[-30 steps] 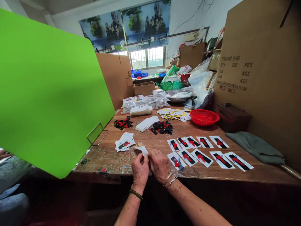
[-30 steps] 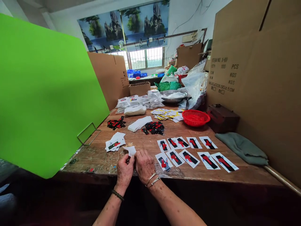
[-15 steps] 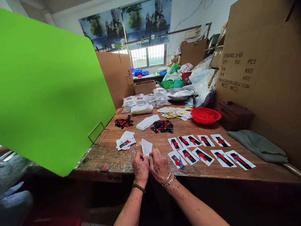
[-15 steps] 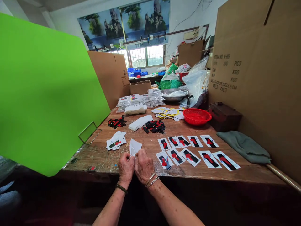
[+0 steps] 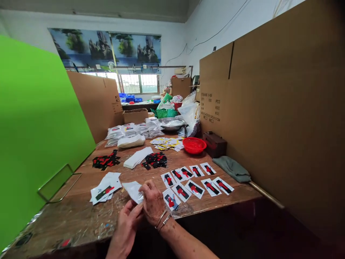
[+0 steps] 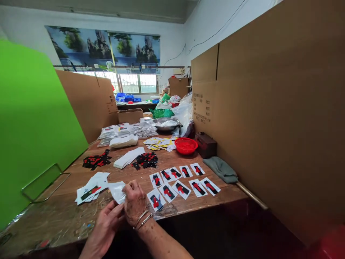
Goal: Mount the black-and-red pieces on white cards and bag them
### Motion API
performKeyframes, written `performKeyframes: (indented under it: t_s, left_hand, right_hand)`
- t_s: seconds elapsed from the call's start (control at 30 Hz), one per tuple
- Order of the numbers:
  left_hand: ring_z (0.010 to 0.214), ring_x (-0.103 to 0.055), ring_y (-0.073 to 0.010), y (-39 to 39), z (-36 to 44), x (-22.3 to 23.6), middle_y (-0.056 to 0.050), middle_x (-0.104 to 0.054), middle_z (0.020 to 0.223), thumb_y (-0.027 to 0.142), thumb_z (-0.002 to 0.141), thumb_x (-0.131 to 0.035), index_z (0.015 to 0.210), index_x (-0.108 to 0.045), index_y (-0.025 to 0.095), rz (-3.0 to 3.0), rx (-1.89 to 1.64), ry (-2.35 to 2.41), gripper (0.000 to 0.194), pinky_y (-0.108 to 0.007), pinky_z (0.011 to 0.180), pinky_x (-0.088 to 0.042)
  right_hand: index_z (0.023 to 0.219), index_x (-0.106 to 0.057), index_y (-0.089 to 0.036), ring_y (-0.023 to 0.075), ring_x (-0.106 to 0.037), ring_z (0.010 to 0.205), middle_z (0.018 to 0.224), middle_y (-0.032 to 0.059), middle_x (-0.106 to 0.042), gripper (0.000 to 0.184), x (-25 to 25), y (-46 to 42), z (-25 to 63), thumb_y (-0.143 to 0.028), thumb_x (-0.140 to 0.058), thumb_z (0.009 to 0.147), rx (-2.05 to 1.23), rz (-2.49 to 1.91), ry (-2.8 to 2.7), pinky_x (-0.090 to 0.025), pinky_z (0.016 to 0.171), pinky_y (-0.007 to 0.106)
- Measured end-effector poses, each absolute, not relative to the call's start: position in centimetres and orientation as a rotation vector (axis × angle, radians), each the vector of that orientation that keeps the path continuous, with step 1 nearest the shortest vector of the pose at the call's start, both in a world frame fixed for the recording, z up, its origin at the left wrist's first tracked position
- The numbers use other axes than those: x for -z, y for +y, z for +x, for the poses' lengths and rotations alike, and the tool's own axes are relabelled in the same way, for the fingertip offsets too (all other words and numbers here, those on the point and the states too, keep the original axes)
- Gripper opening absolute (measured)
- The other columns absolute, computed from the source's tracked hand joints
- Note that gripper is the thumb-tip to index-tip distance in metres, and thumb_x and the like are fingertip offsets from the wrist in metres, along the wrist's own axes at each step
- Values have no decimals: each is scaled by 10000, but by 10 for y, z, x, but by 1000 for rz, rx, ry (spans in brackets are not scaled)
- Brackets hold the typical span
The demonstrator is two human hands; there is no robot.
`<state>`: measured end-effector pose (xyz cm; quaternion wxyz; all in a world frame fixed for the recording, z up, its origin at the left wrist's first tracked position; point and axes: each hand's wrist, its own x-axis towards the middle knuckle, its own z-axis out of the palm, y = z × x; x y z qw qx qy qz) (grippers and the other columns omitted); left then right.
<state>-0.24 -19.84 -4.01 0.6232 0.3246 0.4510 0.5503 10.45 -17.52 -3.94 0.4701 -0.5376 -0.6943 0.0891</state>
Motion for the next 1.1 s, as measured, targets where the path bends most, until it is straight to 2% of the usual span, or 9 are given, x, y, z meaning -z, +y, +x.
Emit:
performKeyframes:
  t_s: [0.07,0.17,0.33,0.43,0.53,0.67,0.77,0.87,1.1]
  left_hand:
    - [885,-687,-246,-196,-6,33,-106,-730,991,253,778,-676,1124,-670,170,511,-1237,824,356,-352,772,-545]
    - [935,-707,-264,-189,-10,26,-119,-752,936,138,872,-524,1215,-630,157,217,-1250,774,360,-393,844,-558]
    - [897,-726,-254,-197,1,12,-119,-764,916,89,919,-402,1372,-503,165,128,-1290,705,470,-404,891,-559]
    - [871,-731,-216,-209,13,0,-106,-760,958,65,911,-437,1309,-560,161,211,-1336,769,428,-343,883,-568]
    - [775,-734,-181,-213,21,-6,-92,-760,849,61,912,-454,1138,-639,105,241,-1394,899,295,-295,821,-589]
    - [648,-714,-157,-205,23,-2,-62,-738,746,65,894,-503,974,-644,102,268,-1418,990,166,-271,695,-608]
    - [566,-688,-153,-197,25,4,-71,-733,746,91,898,-515,935,-628,98,302,-1417,1025,119,-261,567,-592]
    - [550,-682,-162,-189,34,5,-110,-737,792,122,894,-545,945,-631,81,383,-1306,1001,108,-266,536,-579]
    - [553,-675,-164,-159,81,8,-127,-714,776,200,902,-568,956,-606,65,411,-977,851,150,-271,546,-571]
  right_hand:
    - [799,-622,-197,163,-538,859,864,12,-566,347,38,-181,103,91,-523,634,-301,-1186,-1631,-404,730,256]
    - [669,-606,-202,154,-525,848,792,-22,-537,304,36,-190,98,92,-599,594,-366,-1043,-1554,-394,800,285]
    - [656,-647,-211,228,-474,1089,1088,24,-474,225,33,-197,97,-34,-752,564,-542,-1079,-1335,-394,952,371]
    - [694,-626,-208,236,-432,1169,1138,40,-423,214,35,-204,97,-17,-674,608,-624,-1052,-1310,-397,986,368]
    - [798,-607,-215,229,-402,1211,1128,52,-422,293,36,-213,99,23,-567,632,-574,-1103,-1339,-404,982,361]
    - [1012,-607,-219,229,-451,1163,1125,59,-501,423,27,-209,130,-18,-625,641,-535,-1111,-1690,-397,978,380]
    - [950,-656,-201,194,-527,1086,1087,47,-597,307,12,-180,179,-68,-683,674,-528,-1210,-1973,-391,966,322]
    - [1022,-666,-175,170,-558,1064,1094,62,-649,246,0,-137,225,-89,-563,815,-310,-1735,-2085,-374,950,290]
    - [874,-734,-191,200,-601,1001,999,53,-712,148,10,-70,252,-140,-660,758,-380,-1900,-2310,-395,841,250]
